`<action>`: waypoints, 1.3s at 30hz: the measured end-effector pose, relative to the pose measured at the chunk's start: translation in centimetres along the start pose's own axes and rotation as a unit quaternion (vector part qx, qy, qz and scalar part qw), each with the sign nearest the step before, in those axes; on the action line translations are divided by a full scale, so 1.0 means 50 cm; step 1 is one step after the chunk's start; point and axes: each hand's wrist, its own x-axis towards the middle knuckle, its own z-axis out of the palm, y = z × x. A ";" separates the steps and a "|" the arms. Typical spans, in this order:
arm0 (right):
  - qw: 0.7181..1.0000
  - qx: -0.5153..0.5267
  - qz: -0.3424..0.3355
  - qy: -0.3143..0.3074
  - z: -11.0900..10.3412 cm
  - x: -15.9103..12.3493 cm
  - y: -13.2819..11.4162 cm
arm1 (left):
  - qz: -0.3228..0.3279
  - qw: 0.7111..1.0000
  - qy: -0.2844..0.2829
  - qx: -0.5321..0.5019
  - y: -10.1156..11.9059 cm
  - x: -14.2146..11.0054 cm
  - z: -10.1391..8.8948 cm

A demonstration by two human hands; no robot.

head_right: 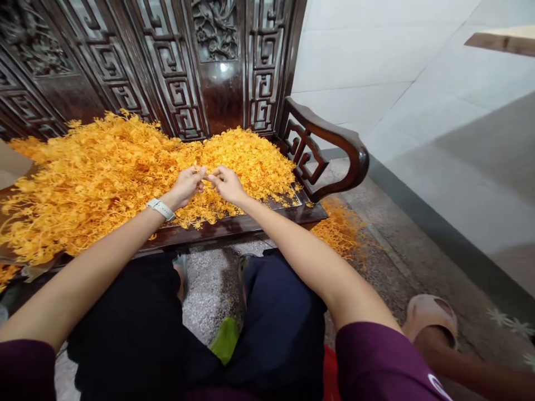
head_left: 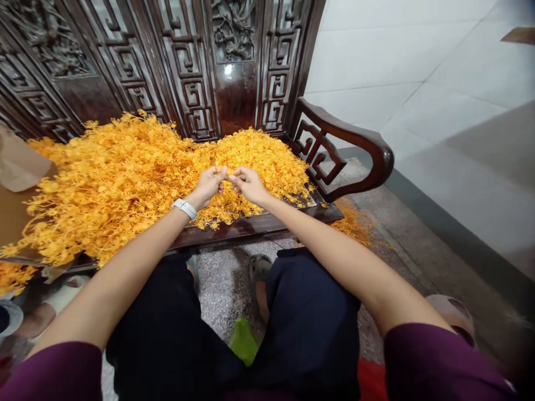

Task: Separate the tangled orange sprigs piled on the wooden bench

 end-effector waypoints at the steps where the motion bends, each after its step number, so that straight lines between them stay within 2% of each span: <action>1: 1.000 -0.003 0.001 0.003 -0.007 0.001 0.002 | 0.001 1.000 -0.015 0.010 -0.003 -0.001 -0.004; 5: 1.000 -0.003 0.016 0.023 -0.027 0.003 0.001 | 0.004 0.994 -0.089 0.059 -0.004 -0.006 -0.013; 10: 0.999 -0.027 0.001 0.022 -0.039 0.013 -0.001 | -0.023 0.986 -0.164 0.013 0.012 -0.013 -0.013; 12: 0.997 -0.025 0.030 0.069 -0.051 0.020 0.002 | -0.042 0.982 -0.183 0.026 0.015 -0.014 -0.021; 15: 0.982 -0.022 0.082 0.167 -0.081 0.027 0.003 | -0.055 0.981 -0.165 0.086 0.006 -0.017 -0.039; 16: 0.980 -0.024 0.089 0.177 -0.091 0.025 -0.002 | -0.055 0.983 -0.149 0.095 0.000 -0.017 -0.045; 18: 0.983 -0.030 0.097 0.152 -0.102 0.011 -0.021 | -0.044 0.990 -0.106 0.083 -0.011 -0.018 -0.055; 19: 0.988 -0.035 0.104 0.106 -0.101 -0.001 -0.037 | -0.036 0.993 -0.086 0.074 -0.015 -0.017 -0.058; 20: 0.993 -0.045 0.109 0.024 -0.097 -0.016 -0.056 | -0.029 0.995 -0.068 0.067 -0.019 -0.017 -0.060; 21: 0.988 -0.058 0.110 -0.095 -0.089 -0.032 -0.078 | -0.025 0.996 -0.052 0.062 -0.021 -0.016 -0.062; 22: 0.962 -0.070 0.108 -0.240 -0.081 -0.047 -0.101 | -0.023 0.997 -0.037 0.058 -0.021 -0.015 -0.064; 23: 0.911 -0.080 0.108 -0.391 -0.074 -0.060 -0.122 | -0.024 0.998 -0.024 0.054 -0.021 -0.014 -0.065; 24: 0.845 -0.081 0.111 -0.517 -0.068 -0.068 -0.139 | -0.025 0.998 -0.013 0.051 -0.021 -0.013 -0.066; 25: 0.797 -0.066 0.116 -0.589 -0.064 -0.071 -0.151 | -0.027 0.998 -0.004 0.049 -0.020 -0.011 -0.067; 26: 0.795 -0.032 0.119 -0.593 -0.063 -0.067 -0.155 | -0.028 0.999 0.002 0.046 -0.019 -0.009 -0.067; 27: 0.835 0.015 0.119 -0.537 -0.063 -0.058 -0.153 | -0.030 0.999 0.004 0.044 -0.018 -0.008 -0.067; 28: 0.897 0.069 0.116 -0.420 -0.063 -0.045 -0.145 | -0.033 0.999 0.005 0.042 -0.018 -0.007 -0.066; 29: 0.952 0.120 0.112 -0.258 -0.061 -0.030 -0.133 | -0.039 0.998 0.004 0.043 -0.018 -0.006 -0.065; 30: 0.976 0.164 0.114 -0.088 -0.057 -0.017 -0.120 | -0.043 0.998 0.005 0.047 -0.019 -0.006 -0.063; 31: 0.971 0.196 0.126 0.050 -0.050 -0.006 -0.107 | -0.042 0.998 0.006 0.052 -0.019 -0.005 -0.061; 32: 0.956 0.216 0.146 0.131 -0.038 0.001 -0.095 | -0.032 0.998 0.006 0.059 -0.021 -0.005 -0.059; 33: 0.947 0.227 0.166 0.154 -0.023 0.002 -0.085 | -0.015 0.998 0.003 0.067 -0.022 -0.004 -0.057; 35: 0.960 0.210 0.162 0.095 0.016 -0.004 -0.073 | 0.025 0.996 -0.012 0.081 -0.025 -0.002 -0.053; 37: 0.983 0.144 0.109 0.039 0.053 -0.016 -0.066 | 0.040 0.995 -0.018 0.086 -0.024 -0.001 -0.047; 39: 0.993 0.079 0.063 0.065 0.076 -0.021 -0.059 | 0.024 0.998 -0.006 0.063 -0.017 -0.003 -0.040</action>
